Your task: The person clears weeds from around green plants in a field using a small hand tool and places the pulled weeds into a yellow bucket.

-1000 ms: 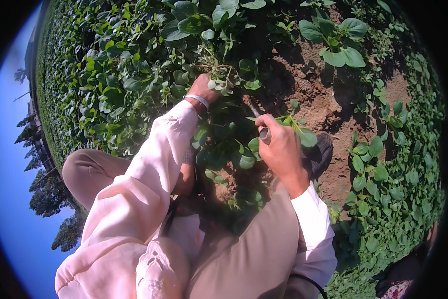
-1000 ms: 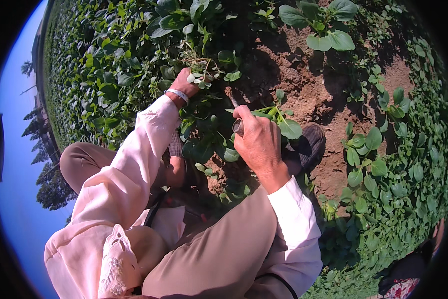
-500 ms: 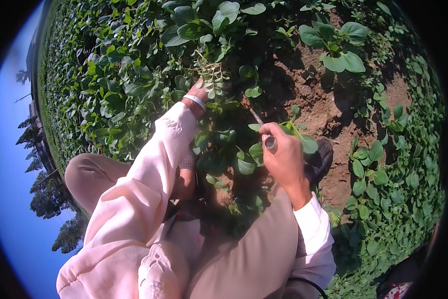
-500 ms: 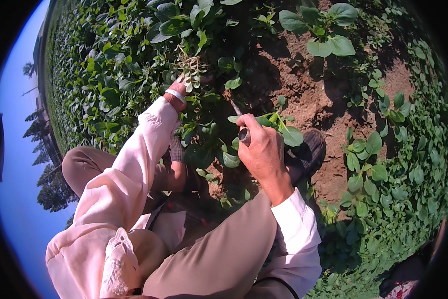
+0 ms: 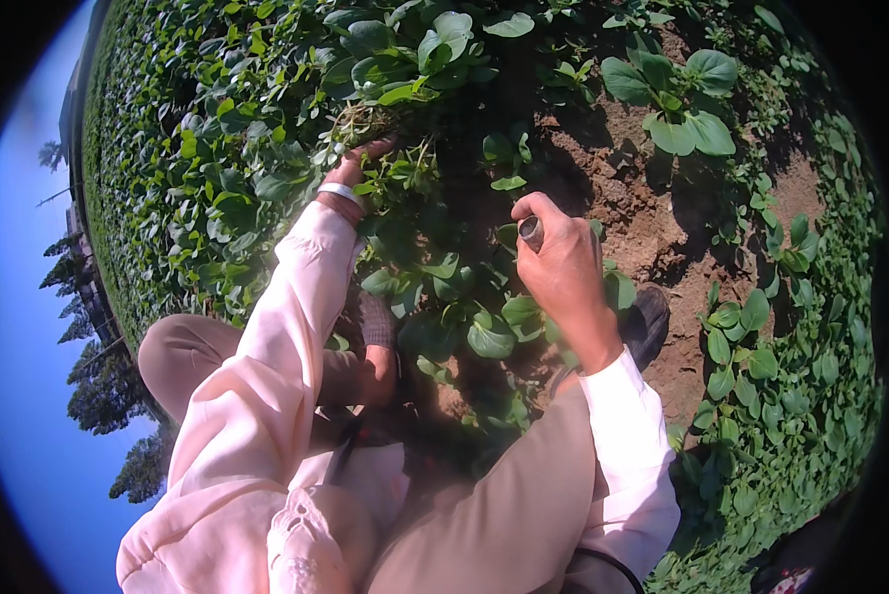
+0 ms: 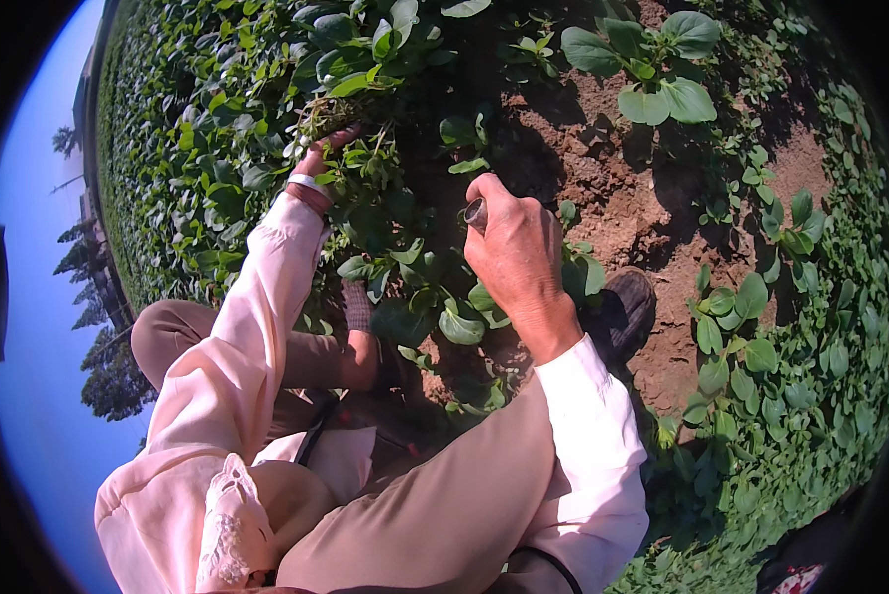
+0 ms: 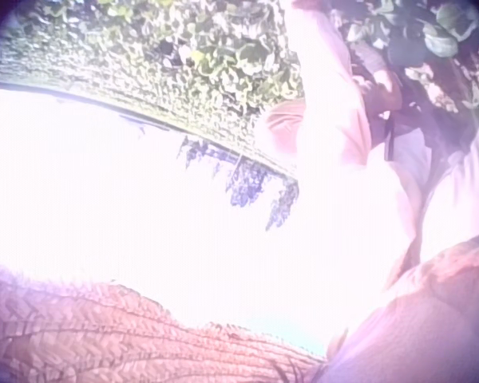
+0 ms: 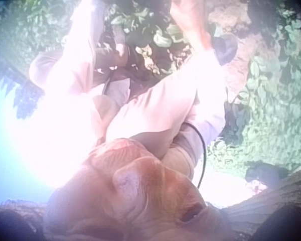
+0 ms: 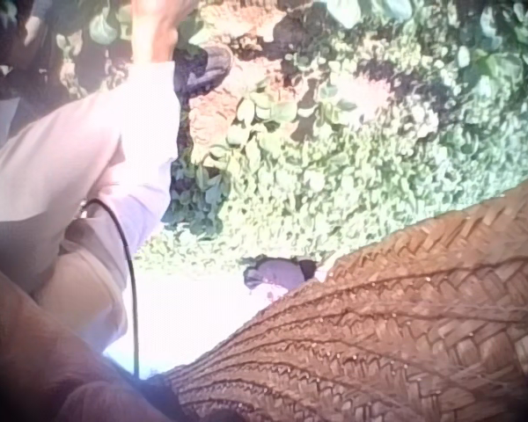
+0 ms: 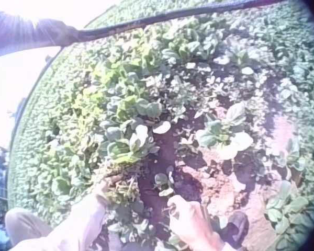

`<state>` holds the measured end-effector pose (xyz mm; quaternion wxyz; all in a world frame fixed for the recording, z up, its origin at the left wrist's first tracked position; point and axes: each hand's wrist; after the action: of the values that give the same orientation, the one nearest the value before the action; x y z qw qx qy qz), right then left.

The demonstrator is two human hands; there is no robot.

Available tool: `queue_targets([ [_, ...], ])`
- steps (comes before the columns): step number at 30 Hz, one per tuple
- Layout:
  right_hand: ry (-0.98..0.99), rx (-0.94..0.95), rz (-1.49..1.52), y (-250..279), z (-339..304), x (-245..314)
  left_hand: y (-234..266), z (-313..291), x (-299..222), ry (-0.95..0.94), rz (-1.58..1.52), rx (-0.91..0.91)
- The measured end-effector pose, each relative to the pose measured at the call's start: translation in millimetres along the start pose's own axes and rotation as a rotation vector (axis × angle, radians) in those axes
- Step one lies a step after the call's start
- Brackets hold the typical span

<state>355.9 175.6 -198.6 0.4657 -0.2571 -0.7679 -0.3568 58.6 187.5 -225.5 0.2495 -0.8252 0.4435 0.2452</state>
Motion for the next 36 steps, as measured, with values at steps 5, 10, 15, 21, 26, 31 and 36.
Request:
queue_targets([
  [5,-0.047,-0.018,-0.087,-20.3,32.5,1.4,6.8,1.6,6.2,-0.059,-0.028,0.082],
  [10,-0.028,-0.083,0.100,-21.5,50.2,1.0,25.8,4.8,0.2,-0.121,-0.131,0.085],
  [15,-0.026,-0.171,0.087,-8.2,17.0,1.3,-3.0,-18.1,-20.0,-0.067,-0.158,0.193],
  [21,-0.050,-0.139,0.018,-9.0,32.6,-1.2,-36.6,-14.2,4.2,-0.326,0.496,0.015],
  [26,-0.054,-0.188,0.027,-14.0,62.9,1.0,-60.7,15.9,20.2,-0.685,0.980,0.211],
  [31,-0.075,-0.177,-0.010,-12.3,66.8,-7.7,-71.7,48.0,22.3,-0.450,1.143,0.258],
  [36,-0.135,-0.106,0.160,-8.5,49.6,0.4,-70.1,55.0,5.6,-0.228,1.661,0.035],
])
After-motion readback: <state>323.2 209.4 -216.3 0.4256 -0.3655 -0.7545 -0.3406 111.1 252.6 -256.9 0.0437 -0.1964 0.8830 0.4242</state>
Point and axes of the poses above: each hand's wrist, its own z-axis towards the middle knuckle, its own y-axis out of the back of the hand, x = y × z, and after that the axes turned 13 degrees about x, right-handed
